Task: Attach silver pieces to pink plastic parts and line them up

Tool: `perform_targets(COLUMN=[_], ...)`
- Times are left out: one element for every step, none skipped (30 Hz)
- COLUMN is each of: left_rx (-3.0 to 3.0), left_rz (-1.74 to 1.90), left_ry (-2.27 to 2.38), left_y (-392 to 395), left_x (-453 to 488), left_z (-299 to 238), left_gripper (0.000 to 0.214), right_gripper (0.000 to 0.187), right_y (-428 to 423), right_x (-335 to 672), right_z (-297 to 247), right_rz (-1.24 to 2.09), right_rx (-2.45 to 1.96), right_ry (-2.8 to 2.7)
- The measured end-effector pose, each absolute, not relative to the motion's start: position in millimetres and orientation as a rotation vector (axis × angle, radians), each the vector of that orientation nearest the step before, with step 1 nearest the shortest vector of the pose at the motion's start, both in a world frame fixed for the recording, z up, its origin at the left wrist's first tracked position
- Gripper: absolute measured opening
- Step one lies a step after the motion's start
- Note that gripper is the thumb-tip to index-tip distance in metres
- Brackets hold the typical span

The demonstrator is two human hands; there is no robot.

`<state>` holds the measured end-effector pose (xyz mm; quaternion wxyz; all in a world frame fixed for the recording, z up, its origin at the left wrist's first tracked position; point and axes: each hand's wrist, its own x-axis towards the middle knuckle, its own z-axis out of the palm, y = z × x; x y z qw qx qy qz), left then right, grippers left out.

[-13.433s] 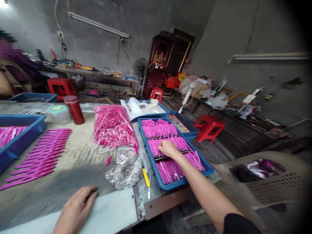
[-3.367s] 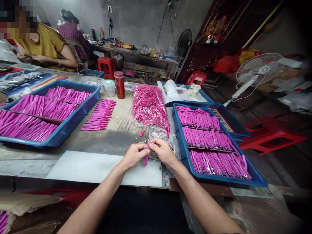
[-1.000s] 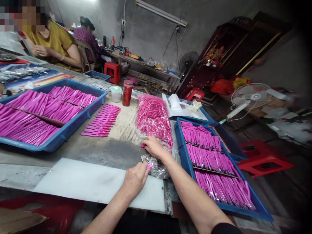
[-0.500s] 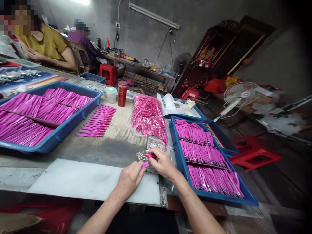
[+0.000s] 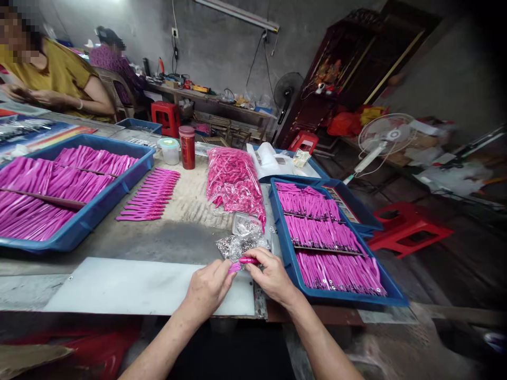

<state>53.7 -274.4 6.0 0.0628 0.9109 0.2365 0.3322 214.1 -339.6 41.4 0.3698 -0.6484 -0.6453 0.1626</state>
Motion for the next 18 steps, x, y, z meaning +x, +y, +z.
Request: perform_targets(left_rx=[2.76,2.768,2.776,2.786,2.797,2.808,2.818,2.828,2.838,2.848,2.86,2.873,2.886,2.9,2.911,2.919,2.925,2.928], left_rz=[0.998,0.988,0.975,0.961,0.947,0.936,0.928,0.92,0.914,0.908,0.901,0.89,0.879,0.87,0.862,0.861,0.859,0.855], left_ry=[0.709,0.705,0.702,0.701,0.7,0.697,0.695,0.694,0.689,0.686,0.68,0.674,0.665,0.652,0.641,0.629,0.615,0.602], left_y=[-274.6,-274.9,-275.2,-275.5,-275.8,-276.0,-276.2,-276.4,-276.5,-276.5,-276.5,-276.5,-276.5,-276.5,-276.6,-276.8,-277.0,-277.3], left_x=[53.4,53.1,52.7,52.5,52.3,52.2,52.3,52.4,52.5,52.7,52.9,53.0,53.1,53.0,52.9,52.7,52.5,52.4], left_z=[5.8,5.7,5.6,5.7,5.9,6.1,6.5,6.9,7.3,7.7,7.9,8.0,8.0,7.7,7.3,6.8,6.4,6.2], left_gripper=[0.02,0.02,0.019,0.019,0.018,0.018,0.018,0.018,0.018,0.018,0.019,0.019,0.019,0.019,0.019,0.019,0.019,0.019], right_gripper=[0.014,0.014,0.014,0.014,0.015,0.016,0.017,0.018,0.019,0.022,0.024,0.026,0.029,0.031,0.032,0.034,0.034,0.035], right_y=[-340.9,-342.1,-343.3,-344.6,-345.8,-347.0,-348.2,-349.2,-350.1,-350.9,-351.5,-352.0,-352.4,-352.7,-353.1,-353.4,-353.6,-353.8], right_x=[214.4,214.8,215.3,216.0,216.8,217.7,218.6,219.6,220.5,221.4,222.1,222.8,223.3,223.7,223.9,224.0,223.8,223.5], right_z=[40.5,39.7,39.1,38.6,38.3,38.0,37.6,37.2,36.4,35.4,34.1,32.5,30.8,29.1,27.6,26.4,25.5,24.8], right_rz=[0.434,0.45,0.468,0.492,0.523,0.565,0.614,0.668,0.721,0.773,0.821,0.869,0.916,0.963,1.005,1.041,1.072,1.097], right_rx=[-1.658,-1.654,-1.653,-1.654,-1.657,-1.659,-1.661,-1.664,-1.665,-1.665,-1.663,-1.657,-1.646,-1.632,-1.618,-1.606,-1.595,-1.587], right_ry=[-1.641,-1.624,-1.606,-1.589,-1.572,-1.556,-1.538,-1.518,-1.493,-1.463,-1.431,-1.4,-1.37,-1.344,-1.321,-1.304,-1.291,-1.283])
